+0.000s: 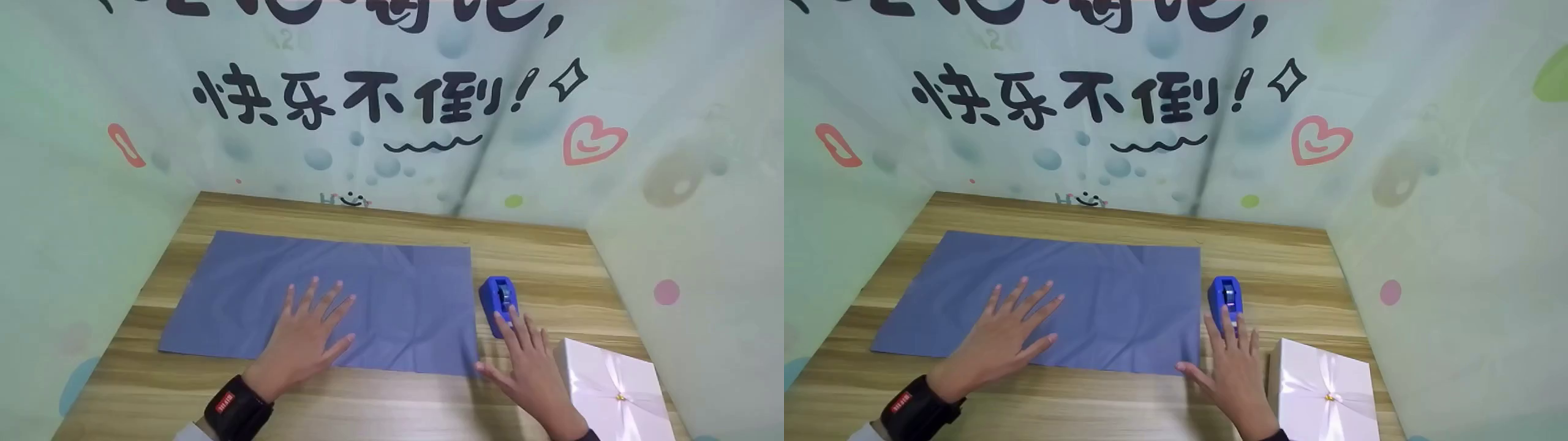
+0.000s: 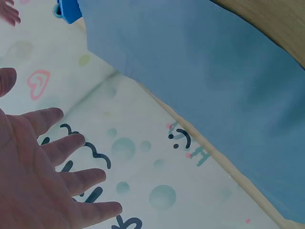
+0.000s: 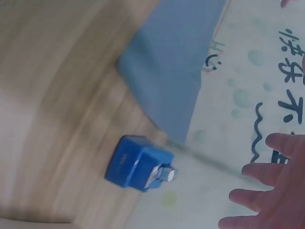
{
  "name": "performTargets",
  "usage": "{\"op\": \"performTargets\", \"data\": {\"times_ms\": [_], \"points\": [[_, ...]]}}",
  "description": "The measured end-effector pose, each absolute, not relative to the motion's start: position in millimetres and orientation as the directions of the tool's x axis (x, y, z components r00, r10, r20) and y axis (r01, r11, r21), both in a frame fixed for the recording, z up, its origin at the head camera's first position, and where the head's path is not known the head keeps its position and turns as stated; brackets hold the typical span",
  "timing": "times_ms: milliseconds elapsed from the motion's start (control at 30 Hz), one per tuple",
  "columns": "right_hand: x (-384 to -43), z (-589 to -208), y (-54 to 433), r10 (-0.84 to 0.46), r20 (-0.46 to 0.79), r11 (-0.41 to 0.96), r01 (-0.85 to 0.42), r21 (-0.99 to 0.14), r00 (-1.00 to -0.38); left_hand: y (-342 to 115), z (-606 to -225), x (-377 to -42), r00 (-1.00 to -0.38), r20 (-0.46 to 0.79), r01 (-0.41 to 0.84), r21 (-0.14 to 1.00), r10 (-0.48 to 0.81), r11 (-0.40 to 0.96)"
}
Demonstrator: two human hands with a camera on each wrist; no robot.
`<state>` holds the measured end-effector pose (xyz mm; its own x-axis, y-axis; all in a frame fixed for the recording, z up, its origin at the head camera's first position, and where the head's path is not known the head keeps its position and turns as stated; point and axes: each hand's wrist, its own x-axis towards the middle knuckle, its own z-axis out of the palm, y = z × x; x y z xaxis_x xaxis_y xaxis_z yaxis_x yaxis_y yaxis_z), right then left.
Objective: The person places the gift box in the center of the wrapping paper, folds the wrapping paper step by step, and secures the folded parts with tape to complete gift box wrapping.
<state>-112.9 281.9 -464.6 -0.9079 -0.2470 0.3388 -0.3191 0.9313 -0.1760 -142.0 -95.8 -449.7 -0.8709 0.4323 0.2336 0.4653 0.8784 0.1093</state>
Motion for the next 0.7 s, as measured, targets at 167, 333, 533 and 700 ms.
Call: {"op": "performTargets", "data": {"times_ms": [167,333,533,700], "points": [[-105,-475,296,-0.194,0.347,0.939,-0.276,-0.206,-0.918,-97,-452,-139,-0.875,0.245,0.455,0.125,0.417,0.882],[-101,-479,307,-0.161,0.343,0.941,-0.250,-0.230,-0.925,-98,-453,-137,-0.884,0.243,0.439,0.144,0.399,0.887],[-99,-475,318,-0.124,0.327,0.949,-0.208,-0.236,-0.937,-100,-455,-136,-0.892,0.237,0.429,0.181,0.384,0.885],[-97,-472,330,-0.098,0.344,0.953,-0.188,-0.237,-0.934,-102,-456,-134,-0.891,0.246,0.432,0.203,0.381,0.879]]}}
